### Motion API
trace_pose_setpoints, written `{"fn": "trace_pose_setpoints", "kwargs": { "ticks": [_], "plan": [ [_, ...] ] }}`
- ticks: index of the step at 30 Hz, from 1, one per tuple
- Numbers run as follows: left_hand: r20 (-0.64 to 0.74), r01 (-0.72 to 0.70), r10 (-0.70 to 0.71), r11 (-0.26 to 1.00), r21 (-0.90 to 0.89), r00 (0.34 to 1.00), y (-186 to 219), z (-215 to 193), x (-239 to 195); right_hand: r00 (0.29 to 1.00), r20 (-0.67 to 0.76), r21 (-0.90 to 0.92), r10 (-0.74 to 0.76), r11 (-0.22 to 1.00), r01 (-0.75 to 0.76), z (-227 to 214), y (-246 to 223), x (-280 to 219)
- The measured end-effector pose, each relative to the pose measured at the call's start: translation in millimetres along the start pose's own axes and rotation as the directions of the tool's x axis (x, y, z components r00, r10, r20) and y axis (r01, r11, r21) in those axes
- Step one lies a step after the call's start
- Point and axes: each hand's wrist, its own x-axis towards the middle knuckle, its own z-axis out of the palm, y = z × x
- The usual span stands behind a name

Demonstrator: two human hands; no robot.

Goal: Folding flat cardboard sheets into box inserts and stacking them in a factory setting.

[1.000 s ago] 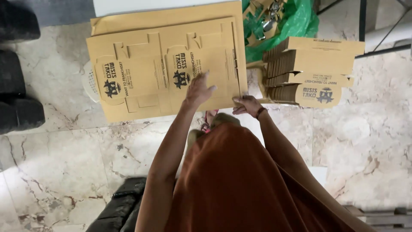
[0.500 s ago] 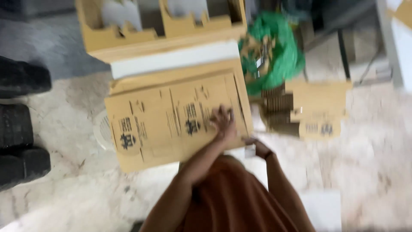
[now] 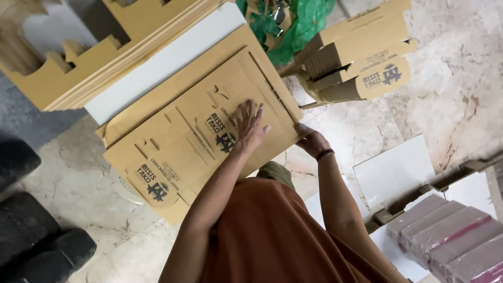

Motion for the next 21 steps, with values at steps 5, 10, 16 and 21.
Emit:
{"fn": "trace_pose_setpoints", "kwargs": {
  "ticks": [5,10,16,21],
  "plan": [
    [0.037,-0.021,0.018,0.998,0.063,0.999,19,4,20,0.977,0.205,0.055,-0.052,0.998,0.041,-9,10,0],
    [0.042,-0.002,-0.003,0.991,0.136,0.999,38,11,27,0.968,0.248,-0.017,-0.032,0.999,0.038,-6,17,-1],
    [0.059,-0.113,0.104,0.978,0.175,0.993,67,-7,-19,0.942,0.218,-0.016,-0.256,0.964,0.266,-23,40,24],
    [0.075,-0.168,0.159,0.975,0.143,0.984,74,29,-62,0.863,0.331,-0.117,-0.381,0.891,0.438,11,10,-22]
  ]
}}
